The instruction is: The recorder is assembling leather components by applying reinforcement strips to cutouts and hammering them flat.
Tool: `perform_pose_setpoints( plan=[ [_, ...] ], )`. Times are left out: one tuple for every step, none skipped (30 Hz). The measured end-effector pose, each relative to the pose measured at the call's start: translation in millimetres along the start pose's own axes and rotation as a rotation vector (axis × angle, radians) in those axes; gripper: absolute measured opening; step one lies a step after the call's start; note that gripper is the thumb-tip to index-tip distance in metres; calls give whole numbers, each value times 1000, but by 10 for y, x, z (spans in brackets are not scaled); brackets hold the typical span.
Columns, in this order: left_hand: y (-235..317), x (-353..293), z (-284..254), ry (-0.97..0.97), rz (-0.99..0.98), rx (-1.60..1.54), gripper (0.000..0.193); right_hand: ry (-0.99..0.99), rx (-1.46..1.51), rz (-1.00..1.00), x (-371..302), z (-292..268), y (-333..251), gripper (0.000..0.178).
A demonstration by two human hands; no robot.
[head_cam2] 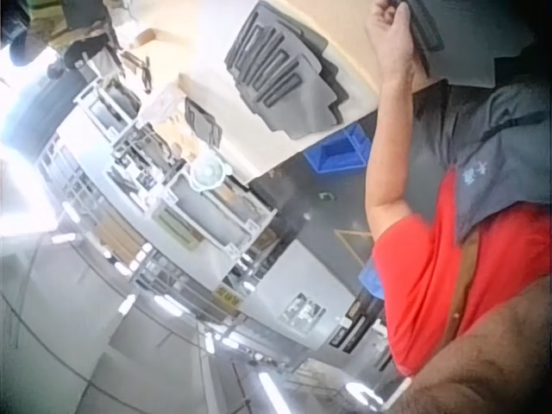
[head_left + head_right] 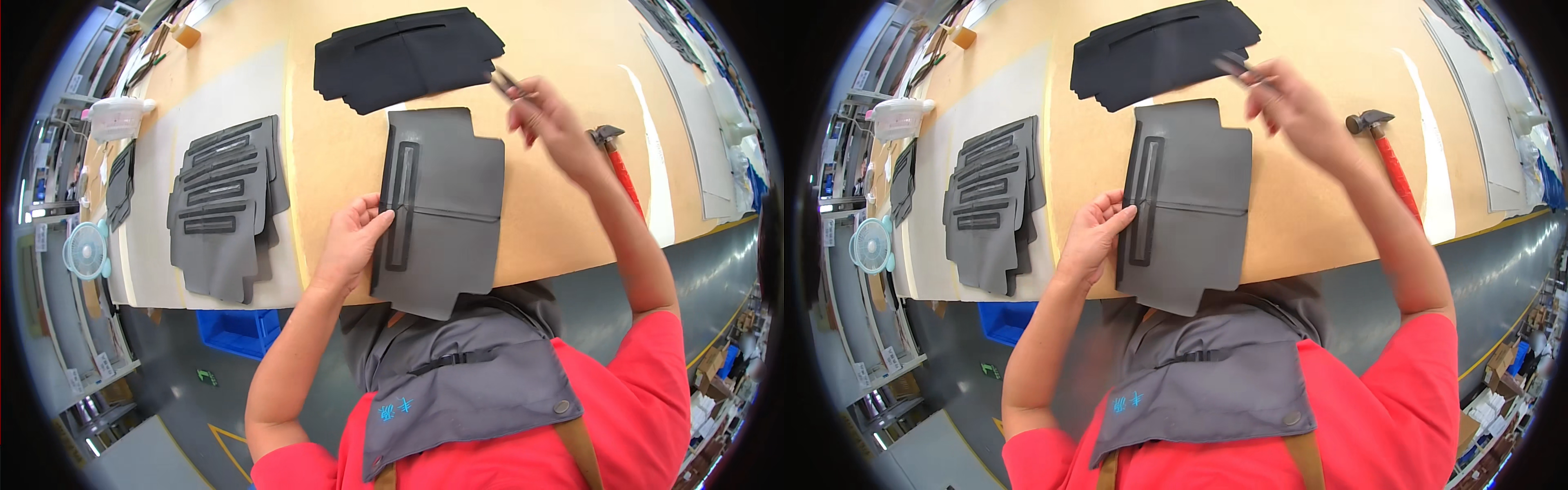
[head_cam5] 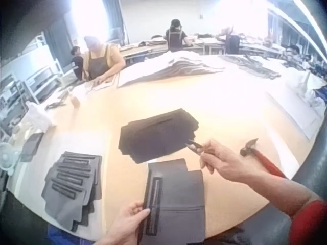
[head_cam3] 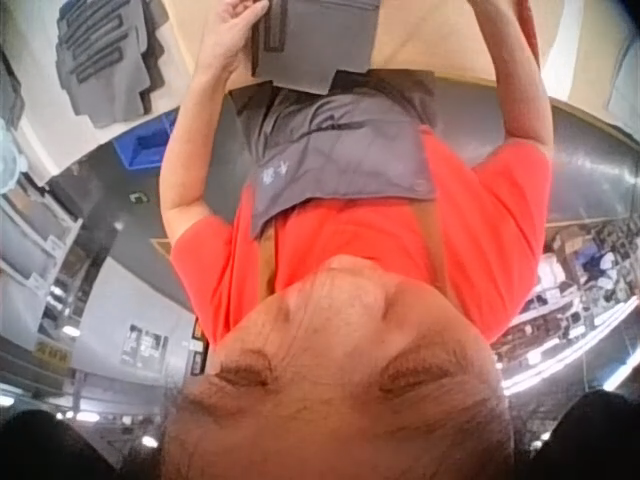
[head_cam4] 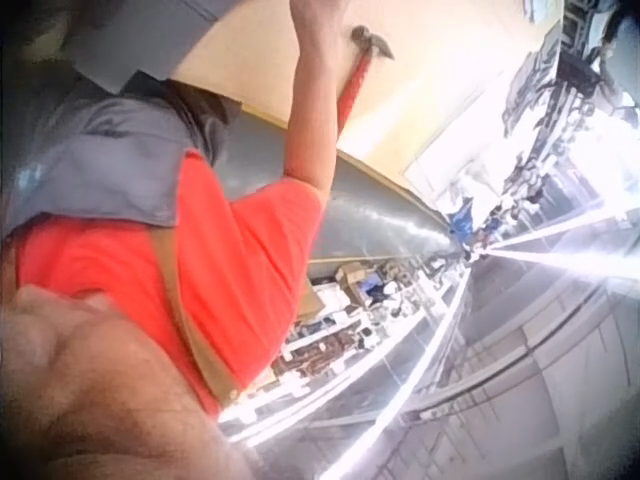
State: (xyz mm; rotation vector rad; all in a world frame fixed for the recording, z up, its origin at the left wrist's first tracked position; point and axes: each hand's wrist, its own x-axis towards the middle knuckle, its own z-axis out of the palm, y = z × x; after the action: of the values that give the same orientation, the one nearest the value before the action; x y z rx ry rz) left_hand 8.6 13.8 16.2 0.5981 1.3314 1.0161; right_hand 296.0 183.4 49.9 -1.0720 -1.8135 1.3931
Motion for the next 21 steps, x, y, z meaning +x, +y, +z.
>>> perform_pose_setpoints(
  plan=[
    [26,-22,41,1,-8,3,33,-28,11,51,-96,256,-70,25],
    [68,-49,86,6,-30,25,32,-54,71,75,-176,514,-201,28],
    [89,-64,124,12,-49,49,31,-79,175,64,-221,705,-139,30],
    [72,-39,147,11,-51,47,31,-131,244,118,-231,828,-117,28],
    [52,-2,156,21,-36,49,28,-134,246,121,-223,928,-77,28],
    [35,21,164,31,-21,49,27,-151,312,191,-211,1015,-35,27],
    [23,28,175,34,-25,47,27,-169,378,261,-206,1087,3,26],
    [9,46,186,25,-30,43,25,-137,353,267,-208,1139,37,25],
    [-1,64,185,15,-35,38,24,-141,353,272,-211,1166,85,25],
    [8,61,181,17,-41,34,24,-87,226,155,-215,1184,134,26],
    [28,34,192,-4,-67,-85,22,-30,100,43,-230,1195,158,26],
    [46,17,202,-24,-93,-205,20,-15,79,32,-243,1189,136,25],
    [61,16,199,-27,-106,-208,20,-14,78,45,-260,1201,148,25],
    [83,14,181,-32,-172,-284,19,-4,86,21,-274,1215,158,23],
    [92,18,158,-37,-239,-358,18,6,95,-3,-280,1222,170,22],
    [89,27,137,-38,-251,-361,18,8,95,9,-277,1219,173,22],
    [87,31,110,-69,-266,-398,17,-2,105,2,-273,1215,163,21],
    [84,36,78,-99,-281,-434,15,-12,117,-5,-271,1209,156,21],
    [62,49,12,-98,-290,-435,15,-12,119,4,-269,1203,158,21],
    [29,56,-63,-190,-294,-509,14,-23,90,-11,-271,1202,162,21],
    [6,54,-102,-280,-295,-583,14,-34,62,-28,-270,1201,162,21]
  ],
)
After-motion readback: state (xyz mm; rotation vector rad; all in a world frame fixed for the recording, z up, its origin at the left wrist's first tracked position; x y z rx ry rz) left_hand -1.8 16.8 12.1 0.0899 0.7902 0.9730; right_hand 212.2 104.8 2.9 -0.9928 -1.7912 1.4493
